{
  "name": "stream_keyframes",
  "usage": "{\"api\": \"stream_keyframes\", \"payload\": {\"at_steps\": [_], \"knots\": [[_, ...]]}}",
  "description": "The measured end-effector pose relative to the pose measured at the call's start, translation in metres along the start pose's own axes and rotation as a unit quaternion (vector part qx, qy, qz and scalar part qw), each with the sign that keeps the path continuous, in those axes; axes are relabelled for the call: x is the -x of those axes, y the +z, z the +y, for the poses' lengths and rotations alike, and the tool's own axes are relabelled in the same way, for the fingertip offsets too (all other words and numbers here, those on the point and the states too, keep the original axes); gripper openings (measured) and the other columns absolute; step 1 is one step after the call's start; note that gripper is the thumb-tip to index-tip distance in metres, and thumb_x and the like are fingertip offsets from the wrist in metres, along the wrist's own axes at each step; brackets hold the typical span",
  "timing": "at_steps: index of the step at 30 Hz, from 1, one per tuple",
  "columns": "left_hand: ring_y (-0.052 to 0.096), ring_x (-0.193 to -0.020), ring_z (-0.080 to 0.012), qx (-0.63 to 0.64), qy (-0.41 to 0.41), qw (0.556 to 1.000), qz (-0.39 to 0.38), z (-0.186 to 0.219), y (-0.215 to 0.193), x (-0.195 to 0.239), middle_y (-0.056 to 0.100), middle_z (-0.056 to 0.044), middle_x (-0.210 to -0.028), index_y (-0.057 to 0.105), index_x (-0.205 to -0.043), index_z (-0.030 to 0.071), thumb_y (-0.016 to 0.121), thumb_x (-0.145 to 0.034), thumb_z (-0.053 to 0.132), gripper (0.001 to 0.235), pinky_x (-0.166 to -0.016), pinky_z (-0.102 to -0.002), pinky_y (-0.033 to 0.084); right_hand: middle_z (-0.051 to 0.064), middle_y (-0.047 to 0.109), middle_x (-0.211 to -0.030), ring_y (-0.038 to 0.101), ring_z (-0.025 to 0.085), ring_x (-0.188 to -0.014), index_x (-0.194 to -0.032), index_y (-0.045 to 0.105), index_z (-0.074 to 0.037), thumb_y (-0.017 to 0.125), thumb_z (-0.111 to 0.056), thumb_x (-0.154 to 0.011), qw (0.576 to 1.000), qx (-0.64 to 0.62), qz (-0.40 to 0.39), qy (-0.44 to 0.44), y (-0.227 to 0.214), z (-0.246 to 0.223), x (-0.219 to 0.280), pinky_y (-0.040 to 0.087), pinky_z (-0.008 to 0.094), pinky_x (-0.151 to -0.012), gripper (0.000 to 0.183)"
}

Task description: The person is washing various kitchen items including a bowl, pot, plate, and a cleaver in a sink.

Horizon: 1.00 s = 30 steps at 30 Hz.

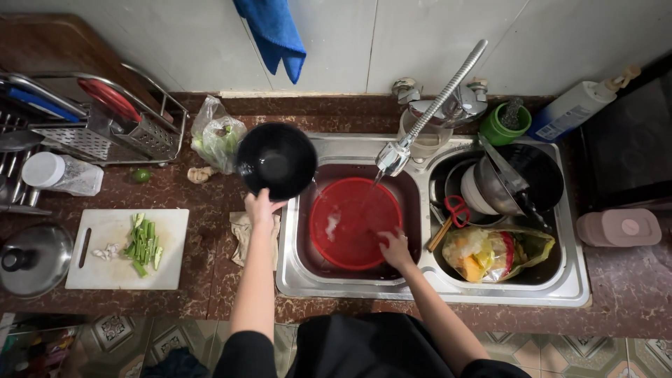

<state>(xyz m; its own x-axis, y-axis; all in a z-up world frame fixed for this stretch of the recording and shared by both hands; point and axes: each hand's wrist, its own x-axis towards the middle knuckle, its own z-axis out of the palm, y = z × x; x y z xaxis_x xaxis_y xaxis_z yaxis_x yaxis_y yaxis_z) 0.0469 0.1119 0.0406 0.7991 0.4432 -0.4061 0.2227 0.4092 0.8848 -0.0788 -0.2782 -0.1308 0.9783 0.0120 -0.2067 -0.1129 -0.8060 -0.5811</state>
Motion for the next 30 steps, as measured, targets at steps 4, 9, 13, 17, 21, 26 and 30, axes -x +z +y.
{"api": "stream_keyframes", "payload": {"at_steps": [4,9,13,17,21,26,30], "knots": [[0.068,-0.104,-0.0479,0.155,-0.095,0.983,0.003,-0.049,-0.029,-0.055,0.056,-0.031,-0.125,0.037,-0.132,-0.014,0.050,-0.092,-0.001,0.044,-0.087,-0.061,0.058,0.027,0.015,-0.159,0.031,0.060,-0.138,-0.125,0.069,-0.024,0.072,-0.016,-0.087,0.996,0.032,-0.004,0.085,-0.024,-0.042,0.010,0.036,0.050,-0.113,0.039],[0.064,-0.115,-0.0491,0.197,-0.128,0.972,-0.017,-0.068,-0.036,-0.058,0.052,-0.032,-0.131,0.035,-0.138,-0.011,0.046,-0.092,-0.002,0.048,-0.087,-0.059,0.057,0.039,0.025,-0.149,0.047,0.057,-0.127,-0.138,0.055,-0.018,0.070,-0.020,-0.088,0.979,-0.101,-0.040,0.174,0.008,-0.002,0.009,0.047,0.050,-0.110,0.052],[0.064,-0.116,-0.0481,0.212,-0.117,0.970,-0.020,-0.062,-0.031,-0.049,0.053,-0.033,-0.132,0.034,-0.139,-0.014,0.045,-0.095,-0.002,0.047,-0.090,-0.058,0.057,0.028,0.064,-0.119,0.056,0.044,-0.126,-0.128,0.067,-0.015,0.076,-0.019,-0.085,0.998,-0.028,0.010,0.051,0.007,0.006,0.011,0.039,0.053,-0.118,0.044],[0.064,-0.119,-0.0441,0.214,-0.109,0.970,-0.034,-0.069,-0.038,-0.048,0.056,-0.032,-0.134,0.036,-0.140,-0.015,0.046,-0.101,0.008,0.046,-0.094,-0.055,0.056,0.008,0.069,-0.118,0.074,0.028,-0.099,-0.117,0.069,-0.013,0.062,-0.008,-0.087,0.943,-0.299,-0.024,0.144,-0.082,-0.090,0.022,0.063,0.043,-0.084,0.031],[0.066,-0.116,-0.0398,0.200,-0.136,0.970,-0.007,-0.052,-0.027,-0.007,0.058,-0.028,-0.132,0.043,-0.135,-0.013,0.047,-0.107,0.025,0.047,-0.095,-0.047,0.057,0.009,0.071,-0.106,0.064,0.019,-0.090,-0.111,0.075,-0.011,0.068,-0.002,-0.087,0.972,-0.211,0.093,-0.052,-0.126,-0.130,0.017,0.053,0.032,-0.082,0.027],[0.067,-0.105,-0.0329,0.205,-0.166,0.955,-0.133,-0.106,-0.024,0.045,0.063,-0.019,-0.118,0.052,-0.122,-0.004,0.056,-0.104,0.030,0.039,-0.092,-0.042,0.060,0.009,0.061,-0.093,0.062,0.022,-0.079,-0.112,0.076,-0.015,0.067,-0.004,-0.088,0.985,-0.159,0.038,-0.051,-0.184,-0.184,0.022,0.053,0.034,-0.076,0.028],[0.073,-0.105,-0.0268,0.062,-0.284,0.938,-0.188,-0.050,0.035,0.140,0.073,-0.014,-0.123,0.060,-0.129,0.005,0.061,-0.093,0.049,0.057,-0.092,-0.039,0.060,0.006,0.064,-0.096,0.064,0.026,-0.086,-0.111,0.076,-0.016,0.070,-0.008,-0.092,0.972,-0.089,0.034,-0.217,-0.213,-0.209,0.030,0.053,0.037,-0.079,0.022]]}}
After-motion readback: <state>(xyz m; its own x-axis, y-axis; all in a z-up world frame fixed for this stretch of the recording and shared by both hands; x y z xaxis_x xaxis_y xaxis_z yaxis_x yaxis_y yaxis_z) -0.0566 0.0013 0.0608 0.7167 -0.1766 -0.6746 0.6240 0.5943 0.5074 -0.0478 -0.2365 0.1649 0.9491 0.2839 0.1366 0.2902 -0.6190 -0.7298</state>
